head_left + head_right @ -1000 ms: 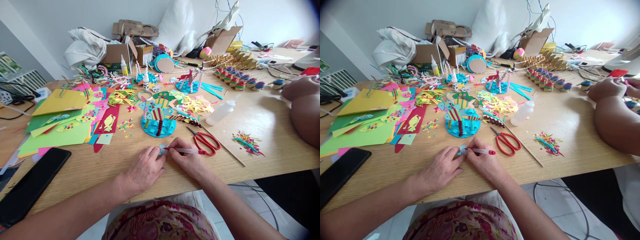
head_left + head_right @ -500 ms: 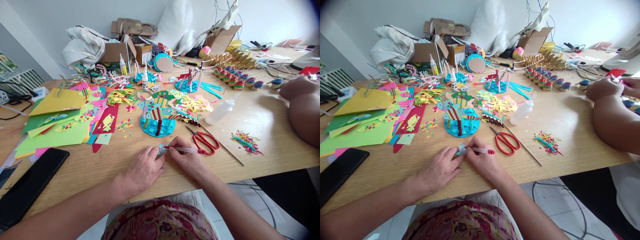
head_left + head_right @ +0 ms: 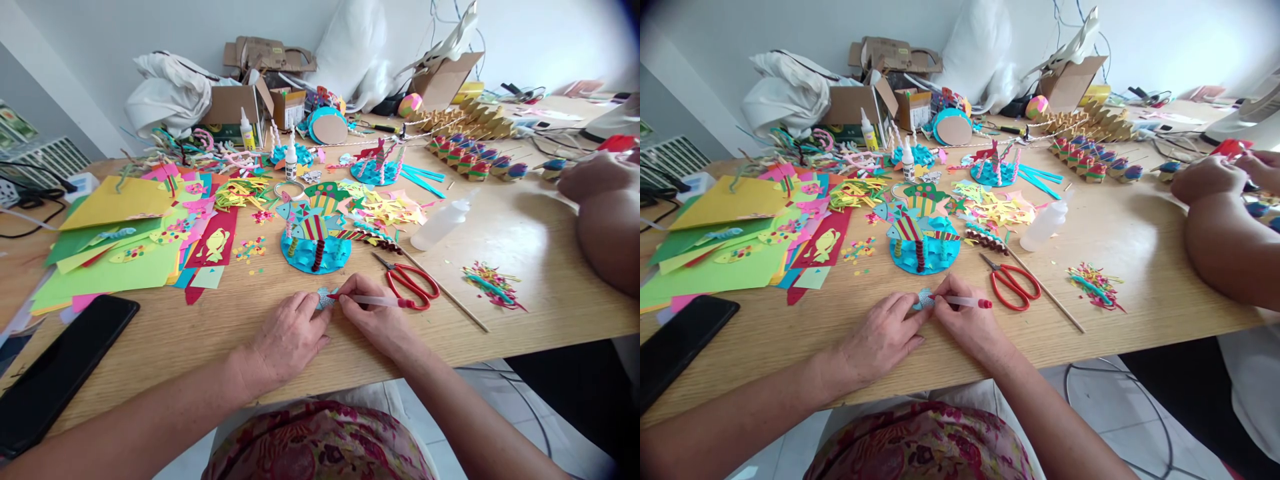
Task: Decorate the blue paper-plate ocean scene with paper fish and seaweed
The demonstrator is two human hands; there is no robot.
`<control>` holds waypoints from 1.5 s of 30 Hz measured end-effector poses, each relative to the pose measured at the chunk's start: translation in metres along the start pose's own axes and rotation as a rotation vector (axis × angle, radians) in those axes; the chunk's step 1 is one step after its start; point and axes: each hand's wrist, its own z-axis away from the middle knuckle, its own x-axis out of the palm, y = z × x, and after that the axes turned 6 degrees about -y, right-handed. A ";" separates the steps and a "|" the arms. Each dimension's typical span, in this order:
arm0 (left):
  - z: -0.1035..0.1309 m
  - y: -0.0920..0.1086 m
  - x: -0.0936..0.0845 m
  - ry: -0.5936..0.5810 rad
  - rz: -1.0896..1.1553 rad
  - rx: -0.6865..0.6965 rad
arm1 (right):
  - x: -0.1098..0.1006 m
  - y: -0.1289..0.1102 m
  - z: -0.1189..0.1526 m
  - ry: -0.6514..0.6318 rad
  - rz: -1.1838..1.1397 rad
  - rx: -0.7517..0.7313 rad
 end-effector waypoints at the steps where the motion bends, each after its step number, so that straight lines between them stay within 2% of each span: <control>1: 0.000 0.000 0.000 -0.001 -0.001 0.001 | 0.000 0.000 0.000 -0.001 -0.002 0.001; 19: 0.000 -0.002 0.004 0.019 -0.014 0.015 | 0.000 0.004 0.002 -0.027 0.030 -0.008; 27: 0.000 -0.001 0.003 -0.004 -0.008 0.004 | -0.001 0.005 0.000 0.024 0.023 -0.029; 39: -0.001 -0.001 0.003 0.003 -0.010 0.001 | -0.001 0.005 0.000 -0.015 0.024 -0.026; 45: -0.001 -0.001 0.003 -0.004 -0.012 0.003 | 0.000 0.005 -0.001 0.015 0.037 -0.023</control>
